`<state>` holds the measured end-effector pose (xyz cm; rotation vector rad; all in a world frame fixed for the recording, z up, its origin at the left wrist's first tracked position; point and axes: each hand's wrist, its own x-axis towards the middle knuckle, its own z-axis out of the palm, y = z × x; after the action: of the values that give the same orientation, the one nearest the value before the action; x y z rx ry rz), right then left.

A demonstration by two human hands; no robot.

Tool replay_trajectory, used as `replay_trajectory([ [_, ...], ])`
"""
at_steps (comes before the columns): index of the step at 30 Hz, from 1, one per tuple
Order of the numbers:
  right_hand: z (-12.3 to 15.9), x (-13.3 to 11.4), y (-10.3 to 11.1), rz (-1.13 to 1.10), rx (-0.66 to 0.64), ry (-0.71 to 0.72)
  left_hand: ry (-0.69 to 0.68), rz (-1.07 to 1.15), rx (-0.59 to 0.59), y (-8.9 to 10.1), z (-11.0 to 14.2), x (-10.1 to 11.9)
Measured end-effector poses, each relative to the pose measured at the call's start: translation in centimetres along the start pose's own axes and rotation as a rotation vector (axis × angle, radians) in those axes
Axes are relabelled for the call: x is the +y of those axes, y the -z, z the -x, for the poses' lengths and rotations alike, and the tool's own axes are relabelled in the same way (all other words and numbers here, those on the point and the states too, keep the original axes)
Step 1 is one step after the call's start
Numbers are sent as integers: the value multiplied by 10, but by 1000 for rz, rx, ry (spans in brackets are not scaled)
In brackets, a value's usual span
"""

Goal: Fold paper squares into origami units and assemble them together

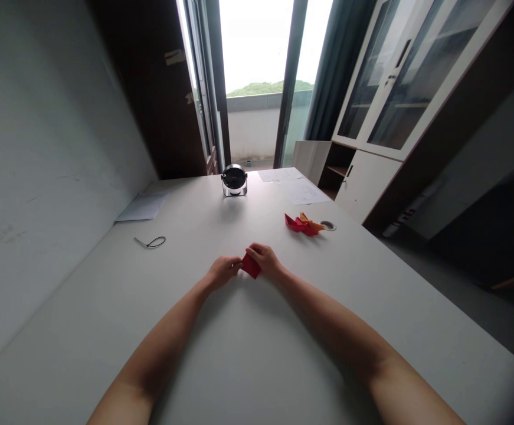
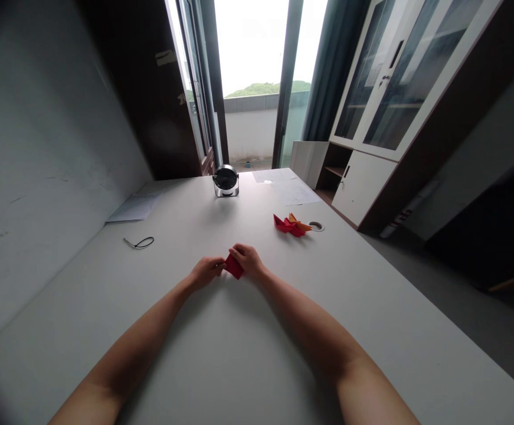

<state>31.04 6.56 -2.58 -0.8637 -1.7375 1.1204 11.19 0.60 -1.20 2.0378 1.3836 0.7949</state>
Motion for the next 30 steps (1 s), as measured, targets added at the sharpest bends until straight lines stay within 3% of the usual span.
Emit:
replay_trajectory([
  [6, -1, -4, 5, -195, 12, -30, 55, 238, 117, -1, -4, -13],
  [11, -3, -3, 3, -253, -103, -28, 99, 455, 207, 1, -9, -24],
  [19, -1, -5, 2, -215, -149, -56, 123, 602, 203, 2, -8, -21],
  [26, -4, 1, 3, -201, -78, -24, 88, 390, 150, 0, -5, -18],
  [30, -5, 6, 3, -137, -46, -20, 107, 333, 198, -2, -5, -19],
])
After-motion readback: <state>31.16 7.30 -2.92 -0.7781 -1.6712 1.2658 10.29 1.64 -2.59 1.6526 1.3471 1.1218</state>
